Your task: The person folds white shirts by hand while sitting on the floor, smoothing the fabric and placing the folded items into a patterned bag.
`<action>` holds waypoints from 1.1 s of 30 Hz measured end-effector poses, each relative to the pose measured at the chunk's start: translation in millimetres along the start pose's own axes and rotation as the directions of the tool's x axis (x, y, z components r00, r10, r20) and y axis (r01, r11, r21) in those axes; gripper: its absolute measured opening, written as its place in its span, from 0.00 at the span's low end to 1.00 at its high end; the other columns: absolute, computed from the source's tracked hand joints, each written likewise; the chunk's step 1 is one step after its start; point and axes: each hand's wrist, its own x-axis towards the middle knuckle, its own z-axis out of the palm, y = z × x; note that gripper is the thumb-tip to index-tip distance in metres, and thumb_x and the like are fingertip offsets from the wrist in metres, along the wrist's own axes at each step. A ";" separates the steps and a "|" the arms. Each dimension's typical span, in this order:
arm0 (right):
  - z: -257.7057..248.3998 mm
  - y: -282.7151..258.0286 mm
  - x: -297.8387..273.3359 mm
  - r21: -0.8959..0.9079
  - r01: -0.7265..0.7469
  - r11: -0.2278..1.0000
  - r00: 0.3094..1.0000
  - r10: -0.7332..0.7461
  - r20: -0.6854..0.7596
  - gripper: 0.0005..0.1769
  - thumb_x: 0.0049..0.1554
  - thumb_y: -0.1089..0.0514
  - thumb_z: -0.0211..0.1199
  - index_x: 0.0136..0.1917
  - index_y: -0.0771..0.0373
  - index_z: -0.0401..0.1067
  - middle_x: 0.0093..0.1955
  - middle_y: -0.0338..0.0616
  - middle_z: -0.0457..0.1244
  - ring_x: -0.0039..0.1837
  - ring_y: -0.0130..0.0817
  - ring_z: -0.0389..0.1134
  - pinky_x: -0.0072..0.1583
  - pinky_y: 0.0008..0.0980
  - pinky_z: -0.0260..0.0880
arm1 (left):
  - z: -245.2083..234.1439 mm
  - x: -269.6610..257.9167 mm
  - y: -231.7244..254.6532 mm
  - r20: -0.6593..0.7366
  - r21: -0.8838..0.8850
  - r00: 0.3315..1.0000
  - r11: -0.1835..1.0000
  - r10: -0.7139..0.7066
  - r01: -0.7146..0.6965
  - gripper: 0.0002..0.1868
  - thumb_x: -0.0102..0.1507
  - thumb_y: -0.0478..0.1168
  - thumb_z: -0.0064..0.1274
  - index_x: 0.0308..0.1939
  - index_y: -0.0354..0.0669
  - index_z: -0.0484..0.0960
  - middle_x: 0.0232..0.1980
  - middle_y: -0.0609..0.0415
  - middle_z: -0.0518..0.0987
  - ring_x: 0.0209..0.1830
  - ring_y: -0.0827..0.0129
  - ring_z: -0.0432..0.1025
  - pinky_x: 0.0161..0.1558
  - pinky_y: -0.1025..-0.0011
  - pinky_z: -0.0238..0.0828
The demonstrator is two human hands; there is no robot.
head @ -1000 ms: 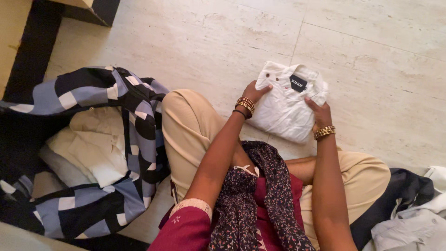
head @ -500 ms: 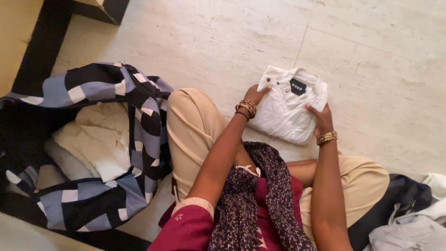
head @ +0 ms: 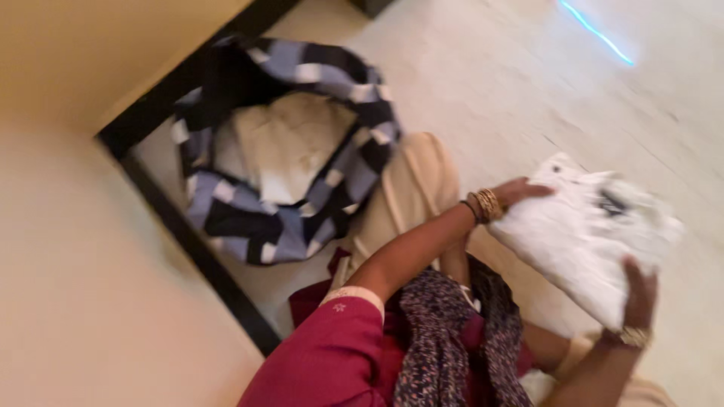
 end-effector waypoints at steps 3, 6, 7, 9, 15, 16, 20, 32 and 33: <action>57.6 -35.5 -5.4 0.121 -0.060 0.991 0.995 0.049 0.090 0.33 0.62 0.57 0.59 0.78 0.62 0.58 0.73 0.40 0.62 0.71 0.34 0.65 0.70 0.33 0.66 | -5.8 -46.0 49.9 -0.082 -0.069 0.995 0.995 0.062 -0.067 0.44 0.56 0.59 0.65 0.62 0.25 0.73 0.56 0.36 0.81 0.51 0.55 0.79 0.52 0.58 0.79; 108.1 -53.9 -0.9 -0.087 -0.060 0.994 0.964 0.080 0.252 0.31 0.65 0.60 0.59 0.79 0.73 0.59 0.76 0.47 0.61 0.73 0.38 0.62 0.72 0.36 0.61 | -50.2 -103.5 80.4 -0.246 -0.135 0.956 0.970 0.163 -0.200 0.41 0.57 0.57 0.65 0.61 0.25 0.74 0.54 0.38 0.81 0.50 0.56 0.78 0.51 0.59 0.78; 125.9 -57.7 -4.0 -0.141 -0.051 0.989 0.962 0.086 0.258 0.31 0.65 0.62 0.60 0.78 0.72 0.58 0.74 0.49 0.61 0.72 0.39 0.63 0.74 0.38 0.61 | -72.2 -126.3 85.9 -0.308 -0.141 0.933 0.961 0.187 -0.240 0.41 0.57 0.57 0.65 0.60 0.25 0.75 0.53 0.38 0.81 0.49 0.57 0.78 0.51 0.59 0.78; 165.5 -61.3 -14.6 -0.195 -0.038 0.980 0.953 0.094 0.287 0.32 0.65 0.63 0.61 0.78 0.72 0.57 0.73 0.50 0.61 0.72 0.39 0.63 0.76 0.39 0.62 | -122.0 -178.6 90.5 -0.453 -0.131 0.864 0.942 0.221 -0.310 0.39 0.58 0.56 0.64 0.59 0.25 0.76 0.52 0.39 0.81 0.48 0.58 0.77 0.50 0.59 0.77; 374.7 13.2 22.0 -0.311 0.171 0.935 0.661 0.124 0.740 0.33 0.60 0.62 0.65 0.75 0.69 0.60 0.70 0.54 0.63 0.69 0.43 0.64 0.72 0.40 0.63 | -267.2 -370.5 80.9 -0.842 0.015 0.486 0.911 0.234 -0.412 0.34 0.60 0.53 0.63 0.56 0.25 0.79 0.49 0.43 0.82 0.44 0.61 0.76 0.48 0.61 0.76; 417.2 34.6 31.7 -0.315 0.250 0.915 0.586 0.116 0.802 0.33 0.60 0.62 0.66 0.75 0.69 0.61 0.69 0.54 0.63 0.69 0.44 0.64 0.71 0.40 0.63 | -284.6 -396.9 78.5 -0.876 0.043 0.426 0.916 0.226 -0.398 0.33 0.60 0.53 0.63 0.56 0.25 0.79 0.48 0.43 0.82 0.44 0.61 0.76 0.48 0.61 0.76; 545.7 119.7 64.1 -0.314 0.552 0.772 0.341 0.135 0.930 0.33 0.57 0.61 0.68 0.73 0.67 0.63 0.67 0.56 0.64 0.68 0.47 0.65 0.68 0.40 0.64 | -324.3 -465.1 59.0 -0.951 0.082 0.266 0.956 0.159 -0.281 0.29 0.62 0.51 0.63 0.54 0.25 0.81 0.46 0.46 0.82 0.42 0.63 0.75 0.46 0.62 0.75; 535.2 204.1 191.8 -0.647 0.522 0.556 0.606 0.292 0.740 0.28 0.56 0.52 0.68 0.66 0.66 0.69 0.64 0.61 0.66 0.64 0.53 0.66 0.63 0.45 0.67 | -365.0 -371.0 69.2 -0.908 0.407 0.030 0.896 0.418 -0.177 0.32 0.61 0.50 0.65 0.63 0.37 0.75 0.57 0.48 0.81 0.57 0.61 0.73 0.60 0.63 0.68; 536.5 203.7 192.2 -0.648 0.504 0.572 0.613 0.292 0.734 0.28 0.56 0.51 0.68 0.66 0.66 0.70 0.63 0.61 0.67 0.64 0.53 0.66 0.62 0.45 0.67 | -365.1 -378.7 68.4 -0.925 0.360 0.083 0.924 0.372 -0.130 0.31 0.63 0.52 0.61 0.64 0.36 0.77 0.59 0.48 0.82 0.58 0.61 0.75 0.61 0.63 0.69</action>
